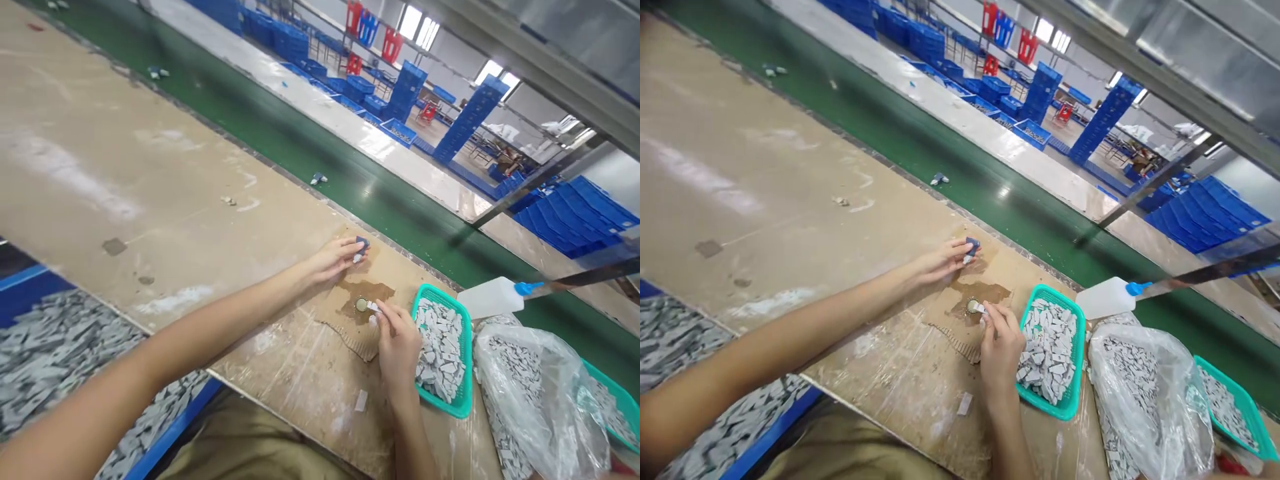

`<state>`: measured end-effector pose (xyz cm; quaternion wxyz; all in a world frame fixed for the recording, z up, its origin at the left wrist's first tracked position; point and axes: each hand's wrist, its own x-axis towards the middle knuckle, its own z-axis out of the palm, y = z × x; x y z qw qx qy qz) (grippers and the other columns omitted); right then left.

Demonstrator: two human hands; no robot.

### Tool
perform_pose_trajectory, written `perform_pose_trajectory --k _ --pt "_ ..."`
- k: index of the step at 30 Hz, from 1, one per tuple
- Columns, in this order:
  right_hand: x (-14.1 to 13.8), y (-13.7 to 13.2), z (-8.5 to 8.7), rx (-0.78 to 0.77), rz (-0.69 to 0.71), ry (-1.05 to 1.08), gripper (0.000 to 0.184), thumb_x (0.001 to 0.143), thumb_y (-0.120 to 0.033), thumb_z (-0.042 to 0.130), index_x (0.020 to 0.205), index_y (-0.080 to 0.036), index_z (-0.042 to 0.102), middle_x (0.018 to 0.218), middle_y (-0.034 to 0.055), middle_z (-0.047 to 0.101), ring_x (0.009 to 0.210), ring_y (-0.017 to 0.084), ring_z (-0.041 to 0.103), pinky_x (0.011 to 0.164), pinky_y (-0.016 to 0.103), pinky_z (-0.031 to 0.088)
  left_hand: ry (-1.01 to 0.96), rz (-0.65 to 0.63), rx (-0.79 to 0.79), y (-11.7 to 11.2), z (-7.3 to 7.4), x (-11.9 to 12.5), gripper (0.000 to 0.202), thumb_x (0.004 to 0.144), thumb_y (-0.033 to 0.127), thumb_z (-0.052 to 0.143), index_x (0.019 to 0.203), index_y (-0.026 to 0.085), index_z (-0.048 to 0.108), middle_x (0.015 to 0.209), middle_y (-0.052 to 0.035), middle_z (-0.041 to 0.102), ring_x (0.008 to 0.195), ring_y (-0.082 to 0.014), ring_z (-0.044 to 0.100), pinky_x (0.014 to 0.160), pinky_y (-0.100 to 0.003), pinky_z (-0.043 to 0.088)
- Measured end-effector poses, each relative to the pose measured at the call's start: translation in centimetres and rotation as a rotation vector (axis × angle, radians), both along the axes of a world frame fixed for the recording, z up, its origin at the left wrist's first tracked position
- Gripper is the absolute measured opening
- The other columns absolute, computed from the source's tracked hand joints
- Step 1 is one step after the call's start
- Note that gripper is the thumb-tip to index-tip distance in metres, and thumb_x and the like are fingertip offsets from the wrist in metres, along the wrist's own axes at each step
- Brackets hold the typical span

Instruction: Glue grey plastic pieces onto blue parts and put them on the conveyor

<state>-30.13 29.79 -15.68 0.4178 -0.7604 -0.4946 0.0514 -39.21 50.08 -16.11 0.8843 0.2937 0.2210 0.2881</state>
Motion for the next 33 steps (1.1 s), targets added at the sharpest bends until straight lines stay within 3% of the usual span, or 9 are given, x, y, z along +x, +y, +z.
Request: perform_pose_trajectory --k 3,10,16,33 --pt "-0.3 0.4 -1.1 -0.03 -0.001 -0.177 0.032 0.095 -0.027 0.046 0.114 -0.02 0.072 0.096 0.0084 0.074 0.086 0.019 0.067 0.076 0.031 0.052 -0.007 -0.006 0.042 0.5 -0.5 0.1 0.006 0.08 0.006 0.068 0.085 0.005 0.069 0.088 -0.0116 0.067 0.08 -0.0133 0.065 0.079 -0.021 0.053" --pt "-1.0 0.6 -2.8 0.011 0.026 -0.436 0.033 0.097 -0.021 0.044 0.117 -0.019 0.07 0.091 0.0085 0.074 0.078 0.017 0.067 0.074 0.031 0.053 -0.062 0.035 0.114 0.5 -0.7 -0.2 0.024 0.067 0.014 0.083 0.084 0.005 0.069 0.08 -0.0089 0.066 0.074 -0.0136 0.064 0.073 -0.023 0.049" --pt "-1.0 0.7 -3.2 -0.021 0.018 -0.461 0.03 0.096 -0.022 0.048 0.111 -0.016 0.073 0.097 0.0098 0.076 0.084 0.019 0.071 0.076 0.031 0.054 -0.065 0.018 0.115 0.6 -1.1 -0.1 0.036 0.061 0.019 0.088 0.087 0.004 0.069 0.082 -0.01 0.066 0.075 -0.0143 0.064 0.08 -0.029 0.048" --pt "-0.9 1.0 -3.4 0.024 0.067 -0.563 0.025 0.095 -0.02 0.052 0.104 -0.015 0.074 0.09 0.0078 0.077 0.076 0.016 0.07 0.07 0.027 0.054 -0.057 -0.033 0.166 0.4 -1.5 -0.2 0.03 0.062 0.025 0.088 0.08 0.008 0.07 0.08 -0.0068 0.066 0.078 -0.0127 0.062 0.084 -0.029 0.048"
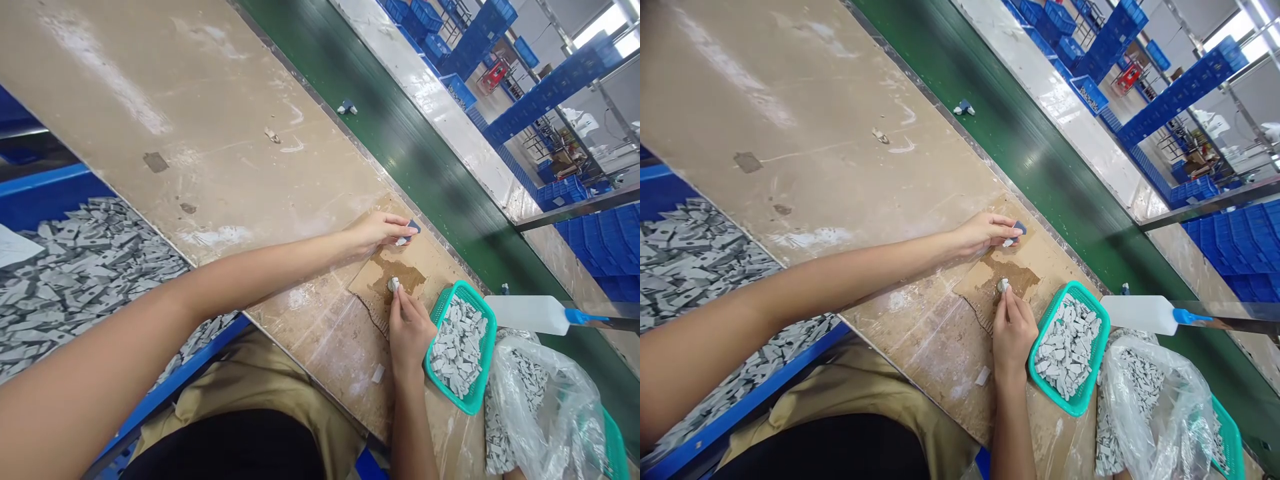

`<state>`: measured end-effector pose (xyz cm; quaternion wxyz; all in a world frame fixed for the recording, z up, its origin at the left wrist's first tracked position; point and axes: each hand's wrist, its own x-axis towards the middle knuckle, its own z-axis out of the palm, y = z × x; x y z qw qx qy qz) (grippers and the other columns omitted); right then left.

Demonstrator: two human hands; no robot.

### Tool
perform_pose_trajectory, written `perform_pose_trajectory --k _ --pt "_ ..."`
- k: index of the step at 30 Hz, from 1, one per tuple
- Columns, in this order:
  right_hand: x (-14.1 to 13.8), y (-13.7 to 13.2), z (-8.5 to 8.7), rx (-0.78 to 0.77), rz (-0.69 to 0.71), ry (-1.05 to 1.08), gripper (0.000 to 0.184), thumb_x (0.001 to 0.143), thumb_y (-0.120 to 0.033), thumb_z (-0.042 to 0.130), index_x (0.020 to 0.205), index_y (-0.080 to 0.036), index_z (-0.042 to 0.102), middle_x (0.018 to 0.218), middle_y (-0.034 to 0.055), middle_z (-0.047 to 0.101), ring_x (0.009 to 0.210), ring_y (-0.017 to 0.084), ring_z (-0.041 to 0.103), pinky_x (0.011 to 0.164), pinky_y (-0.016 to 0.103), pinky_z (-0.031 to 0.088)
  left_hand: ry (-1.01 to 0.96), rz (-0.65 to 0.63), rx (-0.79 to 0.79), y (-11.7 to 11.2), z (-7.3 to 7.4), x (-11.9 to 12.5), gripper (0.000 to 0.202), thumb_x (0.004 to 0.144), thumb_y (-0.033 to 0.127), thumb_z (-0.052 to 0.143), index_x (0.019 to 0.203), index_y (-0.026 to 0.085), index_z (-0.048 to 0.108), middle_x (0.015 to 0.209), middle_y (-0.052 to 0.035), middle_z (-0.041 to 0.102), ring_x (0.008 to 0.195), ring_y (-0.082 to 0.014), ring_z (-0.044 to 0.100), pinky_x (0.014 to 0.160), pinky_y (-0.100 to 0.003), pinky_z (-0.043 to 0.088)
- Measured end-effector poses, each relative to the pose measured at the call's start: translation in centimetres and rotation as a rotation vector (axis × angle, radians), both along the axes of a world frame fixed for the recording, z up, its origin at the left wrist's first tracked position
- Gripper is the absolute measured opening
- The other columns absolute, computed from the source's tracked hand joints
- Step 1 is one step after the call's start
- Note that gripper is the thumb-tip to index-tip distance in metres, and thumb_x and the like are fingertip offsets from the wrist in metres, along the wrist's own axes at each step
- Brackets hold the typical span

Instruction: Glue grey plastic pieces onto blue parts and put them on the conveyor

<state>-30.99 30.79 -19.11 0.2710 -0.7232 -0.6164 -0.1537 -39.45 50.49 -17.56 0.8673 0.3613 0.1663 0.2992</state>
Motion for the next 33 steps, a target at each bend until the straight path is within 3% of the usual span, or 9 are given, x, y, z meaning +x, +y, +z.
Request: perform_pose_trajectory --k 6,10,17,26,33 --pt "0.0 0.0 -0.1 -0.001 0.007 0.007 0.025 0.094 -0.018 0.052 0.107 -0.016 0.074 0.089 0.0078 0.076 0.076 0.017 0.07 0.07 0.028 0.054 0.042 -0.001 -0.012 -0.2 0.3 0.0 0.028 0.064 0.022 0.086 0.079 0.006 0.069 0.078 -0.0075 0.064 0.075 -0.0128 0.06 0.079 -0.03 0.048" --pt "-0.1 0.0 0.4 0.107 -0.022 0.086 0.024 0.093 -0.018 0.054 0.106 -0.017 0.074 0.089 0.0074 0.075 0.077 0.015 0.07 0.072 0.027 0.054 0.081 0.031 -0.039 -0.5 0.6 0.1 0.03 0.063 0.012 0.086 0.085 0.006 0.067 0.081 -0.0078 0.065 0.072 -0.0129 0.061 0.074 -0.029 0.047" --pt "-0.3 0.1 0.9 0.07 -0.007 0.214 0.026 0.095 -0.02 0.052 0.109 -0.018 0.073 0.09 0.0069 0.074 0.081 0.015 0.069 0.074 0.027 0.055 0.074 0.047 0.029 -1.0 0.3 0.3 0.031 0.063 0.008 0.082 0.089 0.008 0.065 0.081 -0.0065 0.067 0.074 -0.0137 0.064 0.081 -0.029 0.049" --pt "-0.2 -0.8 3.4 0.385 -0.104 0.409 0.022 0.091 -0.021 0.061 0.11 -0.021 0.073 0.092 0.0068 0.072 0.078 0.016 0.067 0.072 0.031 0.055 0.173 -0.24 0.299 -2.1 0.4 0.2 0.033 0.055 0.014 0.086 0.081 0.012 0.065 0.083 -0.0067 0.072 0.078 -0.0145 0.066 0.072 -0.023 0.05" --pt "0.5 -1.2 3.7 0.337 -0.054 0.433 0.022 0.092 -0.02 0.06 0.109 -0.023 0.074 0.089 0.0047 0.071 0.079 0.015 0.066 0.073 0.03 0.053 0.132 -0.39 0.333 -4.2 0.2 0.6 0.039 0.052 0.018 0.089 0.083 0.011 0.065 0.077 -0.0053 0.071 0.07 -0.013 0.066 0.066 -0.022 0.051"
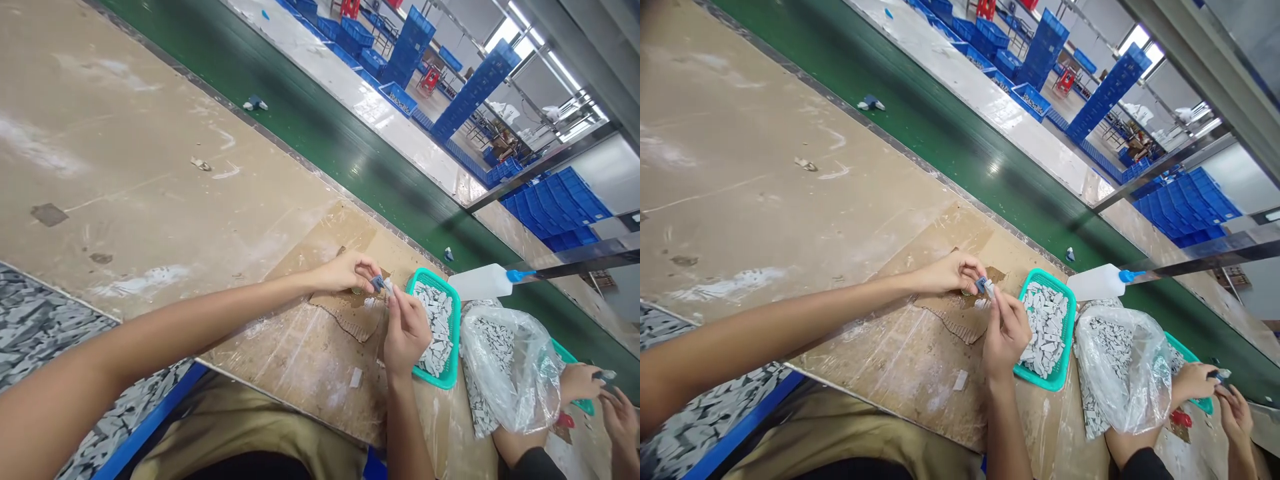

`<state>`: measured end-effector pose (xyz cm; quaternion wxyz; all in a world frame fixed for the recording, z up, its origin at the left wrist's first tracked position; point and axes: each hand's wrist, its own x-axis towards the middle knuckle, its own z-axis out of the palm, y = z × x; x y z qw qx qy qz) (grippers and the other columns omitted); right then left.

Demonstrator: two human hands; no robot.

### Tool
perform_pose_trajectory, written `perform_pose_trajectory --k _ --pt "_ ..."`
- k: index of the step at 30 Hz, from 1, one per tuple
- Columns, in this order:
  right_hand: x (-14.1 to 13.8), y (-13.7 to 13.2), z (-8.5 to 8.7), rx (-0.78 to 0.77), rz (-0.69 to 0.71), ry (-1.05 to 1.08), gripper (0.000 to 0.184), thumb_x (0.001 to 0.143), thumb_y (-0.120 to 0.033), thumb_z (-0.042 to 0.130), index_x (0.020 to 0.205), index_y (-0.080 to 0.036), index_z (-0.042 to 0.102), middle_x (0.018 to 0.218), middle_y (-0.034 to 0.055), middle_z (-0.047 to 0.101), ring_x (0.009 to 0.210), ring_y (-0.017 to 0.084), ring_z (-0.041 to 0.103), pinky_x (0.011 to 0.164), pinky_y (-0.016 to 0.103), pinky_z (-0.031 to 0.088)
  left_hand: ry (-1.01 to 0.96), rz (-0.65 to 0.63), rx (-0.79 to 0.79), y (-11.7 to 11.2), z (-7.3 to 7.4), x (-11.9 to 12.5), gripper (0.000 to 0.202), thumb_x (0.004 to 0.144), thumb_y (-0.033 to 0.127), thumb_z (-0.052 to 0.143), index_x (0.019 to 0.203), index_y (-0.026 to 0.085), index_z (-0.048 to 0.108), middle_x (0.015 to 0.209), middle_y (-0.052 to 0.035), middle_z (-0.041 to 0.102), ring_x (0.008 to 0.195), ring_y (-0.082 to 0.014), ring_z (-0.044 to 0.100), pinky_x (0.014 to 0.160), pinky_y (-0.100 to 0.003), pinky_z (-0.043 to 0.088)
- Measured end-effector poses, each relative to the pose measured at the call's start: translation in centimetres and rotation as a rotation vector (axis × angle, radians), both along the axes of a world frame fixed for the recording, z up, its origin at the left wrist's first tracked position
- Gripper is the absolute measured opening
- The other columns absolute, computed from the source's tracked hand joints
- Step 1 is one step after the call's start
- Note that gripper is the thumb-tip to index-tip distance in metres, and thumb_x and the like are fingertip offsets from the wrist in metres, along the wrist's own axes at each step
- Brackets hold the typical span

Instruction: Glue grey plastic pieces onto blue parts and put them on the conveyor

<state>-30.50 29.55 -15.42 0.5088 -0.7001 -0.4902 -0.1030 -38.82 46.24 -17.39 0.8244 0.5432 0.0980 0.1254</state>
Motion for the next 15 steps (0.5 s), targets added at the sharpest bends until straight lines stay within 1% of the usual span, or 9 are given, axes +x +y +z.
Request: perform_pose_trajectory --k 4,8,10,15 --pt "0.0 0.0 0.1 -0.043 0.036 0.021 0.023 0.092 -0.019 0.059 0.108 -0.023 0.074 0.092 0.0053 0.071 0.083 0.016 0.067 0.075 0.03 0.053 -0.027 -0.012 -0.01 -0.6 -0.1 -0.1 0.036 0.054 0.018 0.087 0.082 0.011 0.066 0.078 -0.0057 0.071 0.07 -0.014 0.067 0.066 -0.022 0.053" --pt "0.1 0.0 0.2 -0.085 0.039 0.025 0.025 0.092 -0.02 0.058 0.111 -0.024 0.074 0.092 0.0061 0.071 0.082 0.016 0.067 0.073 0.031 0.054 -0.017 0.055 0.038 -1.1 0.4 -0.3 0.025 0.06 0.013 0.08 0.081 0.011 0.068 0.075 -0.0063 0.071 0.064 -0.0126 0.064 0.06 -0.02 0.051" --pt "0.2 -0.1 0.1 -0.11 0.039 0.002 0.028 0.092 -0.019 0.055 0.113 -0.025 0.073 0.091 0.0059 0.07 0.08 0.016 0.066 0.071 0.031 0.054 -0.003 0.084 0.073 -1.4 0.7 -0.4 0.021 0.062 0.012 0.078 0.081 0.011 0.069 0.074 -0.0066 0.07 0.062 -0.0124 0.063 0.058 -0.02 0.05" --pt "0.1 -0.1 -0.3 -0.097 0.022 -0.07 0.042 0.089 -0.008 0.045 0.114 -0.029 0.072 0.085 0.0039 0.068 0.076 0.014 0.064 0.069 0.029 0.053 0.063 0.173 0.087 -2.2 1.0 -0.2 0.018 0.063 0.01 0.075 0.079 0.011 0.069 0.071 -0.0058 0.069 0.062 -0.013 0.063 0.057 -0.019 0.049"
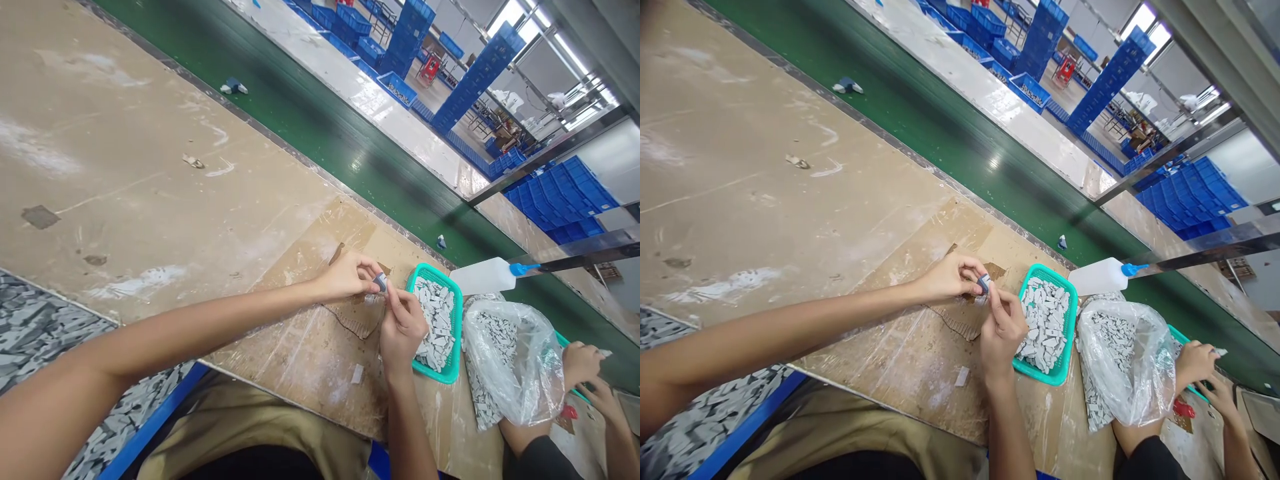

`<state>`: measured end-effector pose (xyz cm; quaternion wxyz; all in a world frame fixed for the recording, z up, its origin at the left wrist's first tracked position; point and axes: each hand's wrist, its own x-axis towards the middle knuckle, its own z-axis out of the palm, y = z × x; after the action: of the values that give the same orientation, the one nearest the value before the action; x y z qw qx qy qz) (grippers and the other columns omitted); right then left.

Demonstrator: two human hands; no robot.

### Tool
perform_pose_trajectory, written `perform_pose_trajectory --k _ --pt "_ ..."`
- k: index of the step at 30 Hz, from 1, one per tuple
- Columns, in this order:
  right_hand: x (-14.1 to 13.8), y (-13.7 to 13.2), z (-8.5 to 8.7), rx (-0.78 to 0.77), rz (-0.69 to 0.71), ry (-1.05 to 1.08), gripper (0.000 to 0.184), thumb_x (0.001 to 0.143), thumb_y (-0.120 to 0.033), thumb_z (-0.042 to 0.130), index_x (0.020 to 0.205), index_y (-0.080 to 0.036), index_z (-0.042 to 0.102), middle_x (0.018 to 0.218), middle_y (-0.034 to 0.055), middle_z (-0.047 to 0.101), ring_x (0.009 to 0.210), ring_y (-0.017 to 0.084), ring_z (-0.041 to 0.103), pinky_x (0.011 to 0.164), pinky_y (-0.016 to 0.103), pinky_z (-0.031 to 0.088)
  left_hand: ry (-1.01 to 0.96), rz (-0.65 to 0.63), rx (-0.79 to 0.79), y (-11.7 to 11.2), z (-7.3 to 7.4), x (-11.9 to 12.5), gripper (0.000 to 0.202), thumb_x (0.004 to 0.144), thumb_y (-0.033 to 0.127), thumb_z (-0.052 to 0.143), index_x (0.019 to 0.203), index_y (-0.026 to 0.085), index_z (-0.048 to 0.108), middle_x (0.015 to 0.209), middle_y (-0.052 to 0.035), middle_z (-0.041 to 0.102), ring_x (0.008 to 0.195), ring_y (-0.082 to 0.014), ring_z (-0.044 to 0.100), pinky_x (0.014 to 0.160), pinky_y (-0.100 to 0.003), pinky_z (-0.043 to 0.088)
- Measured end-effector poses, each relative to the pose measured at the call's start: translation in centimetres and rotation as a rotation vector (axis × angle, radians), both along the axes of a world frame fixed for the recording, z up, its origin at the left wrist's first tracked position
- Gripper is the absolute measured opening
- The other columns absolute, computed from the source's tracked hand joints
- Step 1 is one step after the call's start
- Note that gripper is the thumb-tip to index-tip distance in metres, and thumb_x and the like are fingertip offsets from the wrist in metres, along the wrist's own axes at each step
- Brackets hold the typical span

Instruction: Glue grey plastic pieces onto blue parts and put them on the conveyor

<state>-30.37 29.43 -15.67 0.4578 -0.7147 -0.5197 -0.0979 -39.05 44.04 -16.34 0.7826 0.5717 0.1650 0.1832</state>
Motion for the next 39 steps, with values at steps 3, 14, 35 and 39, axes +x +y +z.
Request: perform_pose_trajectory --k 3,14,35,39 --pt "-0.2 0.2 -0.5 -0.003 0.003 -0.02 0.044 0.088 -0.005 0.044 0.114 -0.027 0.072 0.082 0.0035 0.066 0.075 0.014 0.062 0.068 0.026 0.051 0.044 0.022 0.001 -0.2 -0.4 0.2 0.018 0.063 0.011 0.075 0.08 0.011 0.068 0.071 -0.006 0.069 0.062 -0.0134 0.063 0.055 -0.02 0.049" --pt "3.1 -2.0 3.4 -0.212 0.096 0.203 0.036 0.093 -0.028 0.051 0.126 -0.023 0.065 0.113 0.0088 0.072 0.103 0.02 0.066 0.091 0.036 0.051 -0.027 -0.061 -0.076 -0.1 1.7 0.3 0.043 0.061 0.026 0.082 0.096 0.012 0.063 0.074 -0.0045 0.065 0.063 -0.0177 0.066 0.06 -0.026 0.053" --pt "5.1 -23.5 0.1 -0.082 -0.216 0.117 0.025 0.093 -0.022 0.056 0.112 -0.019 0.072 0.099 0.0043 0.07 0.099 0.018 0.064 0.095 0.036 0.049 0.25 0.517 -0.273 -11.1 8.3 -4.1 0.028 0.082 -0.004 0.035 0.077 0.015 0.054 0.07 -0.004 0.06 0.063 -0.0101 0.056 0.045 -0.011 0.045" --pt "3.8 -24.0 0.6 -0.066 -0.214 0.172 0.025 0.09 -0.015 0.056 0.108 -0.02 0.073 0.098 0.0043 0.072 0.096 0.017 0.065 0.091 0.033 0.051 0.223 0.531 -0.224 -11.0 8.0 -4.3 0.024 0.076 -0.006 0.038 0.071 0.014 0.05 0.06 -0.0021 0.055 0.061 -0.0109 0.054 0.054 -0.016 0.049"
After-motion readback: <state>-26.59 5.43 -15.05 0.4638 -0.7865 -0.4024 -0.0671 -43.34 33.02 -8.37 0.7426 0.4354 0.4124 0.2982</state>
